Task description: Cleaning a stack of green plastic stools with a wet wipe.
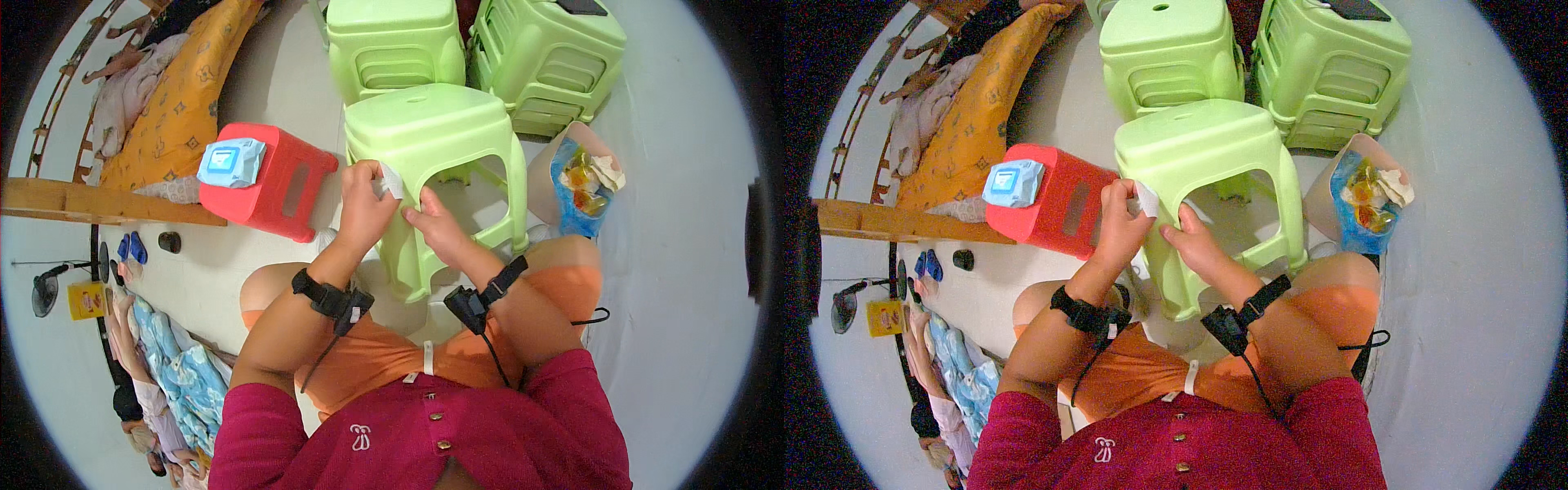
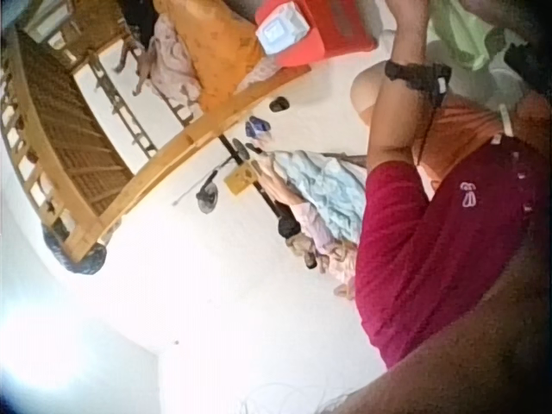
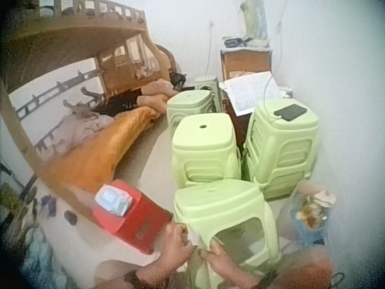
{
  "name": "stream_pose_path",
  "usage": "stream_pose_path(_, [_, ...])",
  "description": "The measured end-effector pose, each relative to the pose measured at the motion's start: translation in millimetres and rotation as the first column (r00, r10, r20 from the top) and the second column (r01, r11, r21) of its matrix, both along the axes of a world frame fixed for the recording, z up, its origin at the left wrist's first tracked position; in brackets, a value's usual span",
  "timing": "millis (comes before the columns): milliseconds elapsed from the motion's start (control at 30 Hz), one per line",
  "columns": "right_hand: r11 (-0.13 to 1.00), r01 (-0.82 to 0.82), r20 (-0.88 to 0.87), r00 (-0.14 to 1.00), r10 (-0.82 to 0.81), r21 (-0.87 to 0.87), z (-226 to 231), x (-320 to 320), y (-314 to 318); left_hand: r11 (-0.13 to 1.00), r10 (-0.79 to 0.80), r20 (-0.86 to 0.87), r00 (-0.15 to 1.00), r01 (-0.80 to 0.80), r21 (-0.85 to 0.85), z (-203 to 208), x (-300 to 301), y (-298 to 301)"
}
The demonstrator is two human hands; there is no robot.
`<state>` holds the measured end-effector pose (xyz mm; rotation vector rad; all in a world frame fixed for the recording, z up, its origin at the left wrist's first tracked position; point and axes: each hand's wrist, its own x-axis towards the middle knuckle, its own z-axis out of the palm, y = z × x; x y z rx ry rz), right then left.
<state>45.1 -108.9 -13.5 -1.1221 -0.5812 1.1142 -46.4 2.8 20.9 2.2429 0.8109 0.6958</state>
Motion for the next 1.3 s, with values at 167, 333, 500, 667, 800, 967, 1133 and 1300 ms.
stream_pose_path(167, [0.911,-0.291,0.183,0.918,0.352,-0.291,-44,10,-4,0.937,0.036,-0.08,0.996,-0.061,-0.345,-36,-21,8])
stream_pose_path(333, [0.848,-0.327,0.465,0.725,0.508,-0.416,-43,15,-6,0.969,0.033,0.031,0.999,-0.024,-0.247,-46,-24,8])
stream_pose_path(500, [0.612,-0.23,0.535,0.32,0.782,-0.757,-26,13,-15,0.992,0.058,-0.021,0.998,-0.059,-0.107,-33,-18,-1])
stream_pose_path(667, [0.576,-0.185,0.529,0.248,0.812,-0.797,-33,13,-19,0.949,-0.063,-0.442,0.895,0.19,0.25,-17,-24,-30])
stream_pose_path(800, [0.58,-0.186,0.536,0.238,0.81,-0.793,-35,12,-16,0.779,-0.291,-0.474,0.831,0.494,0.387,-30,-38,-39])
stream_pose_path(967, [0.644,-0.187,0.593,0.266,0.76,-0.742,-37,9,-18,0.938,-0.047,-0.109,0.993,0.081,0.336,-32,-20,15])
stream_pose_path(1133, [0.683,-0.184,0.631,0.273,0.726,-0.707,-48,8,-16,0.738,0.288,0.124,0.95,-0.138,-0.661,-16,6,49])
stream_pose_path(1300, [0.624,-0.153,0.577,0.264,0.773,-0.766,-43,3,-13,0.979,0.149,0.141,0.979,-0.166,0.116,-24,23,27])
